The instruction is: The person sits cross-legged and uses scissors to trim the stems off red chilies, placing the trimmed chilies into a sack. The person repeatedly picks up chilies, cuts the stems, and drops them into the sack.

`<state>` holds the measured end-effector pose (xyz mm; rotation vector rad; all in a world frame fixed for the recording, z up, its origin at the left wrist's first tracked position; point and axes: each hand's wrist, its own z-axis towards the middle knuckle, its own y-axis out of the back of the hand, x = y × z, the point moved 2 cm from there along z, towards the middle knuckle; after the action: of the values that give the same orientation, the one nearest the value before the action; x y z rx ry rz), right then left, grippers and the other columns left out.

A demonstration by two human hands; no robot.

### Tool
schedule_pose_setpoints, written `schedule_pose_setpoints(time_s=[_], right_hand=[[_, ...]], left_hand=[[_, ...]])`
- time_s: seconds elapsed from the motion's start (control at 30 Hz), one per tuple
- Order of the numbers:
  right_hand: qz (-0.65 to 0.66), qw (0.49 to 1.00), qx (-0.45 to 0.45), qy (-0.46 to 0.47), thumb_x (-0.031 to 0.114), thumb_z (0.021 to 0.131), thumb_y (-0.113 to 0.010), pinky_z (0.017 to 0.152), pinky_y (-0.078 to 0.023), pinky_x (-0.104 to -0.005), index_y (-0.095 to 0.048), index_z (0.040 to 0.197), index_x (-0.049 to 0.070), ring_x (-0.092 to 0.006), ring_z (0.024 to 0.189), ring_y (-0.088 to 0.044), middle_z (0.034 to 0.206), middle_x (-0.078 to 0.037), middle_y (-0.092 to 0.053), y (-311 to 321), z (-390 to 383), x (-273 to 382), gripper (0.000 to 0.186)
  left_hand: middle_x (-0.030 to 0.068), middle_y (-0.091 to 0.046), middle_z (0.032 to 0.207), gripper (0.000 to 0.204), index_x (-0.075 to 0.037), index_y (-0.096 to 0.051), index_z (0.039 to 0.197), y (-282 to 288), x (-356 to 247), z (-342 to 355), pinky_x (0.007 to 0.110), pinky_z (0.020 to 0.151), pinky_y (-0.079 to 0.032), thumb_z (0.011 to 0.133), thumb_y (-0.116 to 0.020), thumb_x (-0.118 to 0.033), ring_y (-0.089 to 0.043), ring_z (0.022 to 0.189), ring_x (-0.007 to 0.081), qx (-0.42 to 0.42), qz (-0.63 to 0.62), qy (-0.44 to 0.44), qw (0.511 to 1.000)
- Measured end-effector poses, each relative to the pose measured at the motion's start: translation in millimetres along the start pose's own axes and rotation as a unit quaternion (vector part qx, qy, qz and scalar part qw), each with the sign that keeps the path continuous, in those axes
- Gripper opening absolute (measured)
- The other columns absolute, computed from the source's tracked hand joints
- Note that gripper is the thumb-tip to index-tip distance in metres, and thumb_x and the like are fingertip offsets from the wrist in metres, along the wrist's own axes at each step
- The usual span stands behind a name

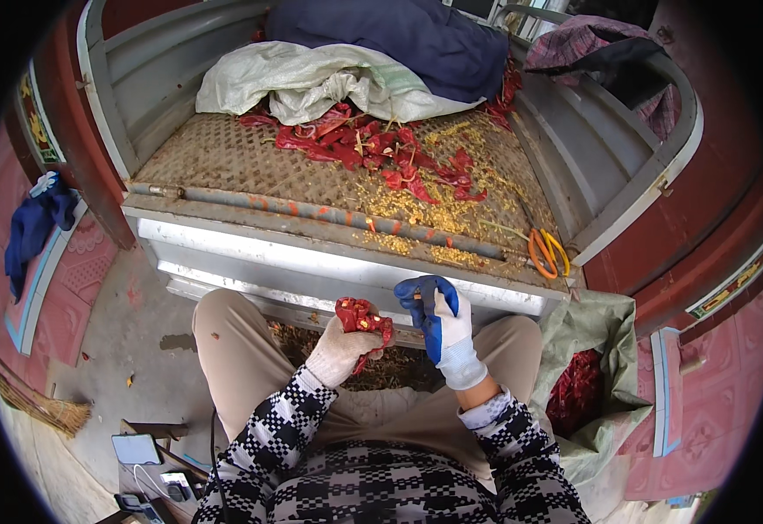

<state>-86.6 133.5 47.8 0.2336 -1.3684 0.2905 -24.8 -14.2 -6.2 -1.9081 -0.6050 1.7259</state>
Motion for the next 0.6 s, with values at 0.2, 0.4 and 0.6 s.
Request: schedule_pose_setpoints(time_s=[0.2,0.4,0.6], right_hand=[[-0.131,0.988,0.079,0.020,0.004,0.093,-0.046,0.071,-0.049,-0.0247,-0.061,0.112,-0.003,-0.0115,0.084,-0.062,0.101,-0.008,-0.069,24.1,7.6,12.5,0.025],[-0.374,0.919,0.117,0.040,0.005,0.084,-0.057,0.074,-0.052,-0.0308,-0.065,0.113,0.001,-0.0199,0.085,-0.067,0.096,-0.014,-0.069,48.4,16.9,30.2,0.030],[-0.537,0.834,0.005,0.125,0.028,0.080,-0.067,0.078,-0.051,-0.0389,-0.066,0.109,0.005,-0.0314,0.088,-0.065,0.097,-0.018,-0.065,46.4,73.3,76.9,0.036]], left_hand=[[0.0111,-0.063,0.085,0.035,-0.007,-0.049,0.103,3.6,-1.1,-1.4,0.030,0.059,-0.046,0.073,-0.065,0.002,-0.059,0.072,0.0181,0.058,-0.075,-0.010,0.995],[0.0092,-0.057,0.074,0.034,-0.011,-0.046,0.099,-2.5,-6.7,0.0,0.030,0.054,-0.037,0.071,-0.063,-0.001,-0.051,0.064,0.0175,0.060,-0.062,-0.016,0.996],[0.0065,-0.058,0.075,0.073,-0.005,-0.041,0.138,-6.9,-10.1,-4.5,0.032,0.060,-0.043,0.070,-0.067,-0.003,-0.053,0.066,0.0172,0.067,-0.062,-0.018,0.996]])
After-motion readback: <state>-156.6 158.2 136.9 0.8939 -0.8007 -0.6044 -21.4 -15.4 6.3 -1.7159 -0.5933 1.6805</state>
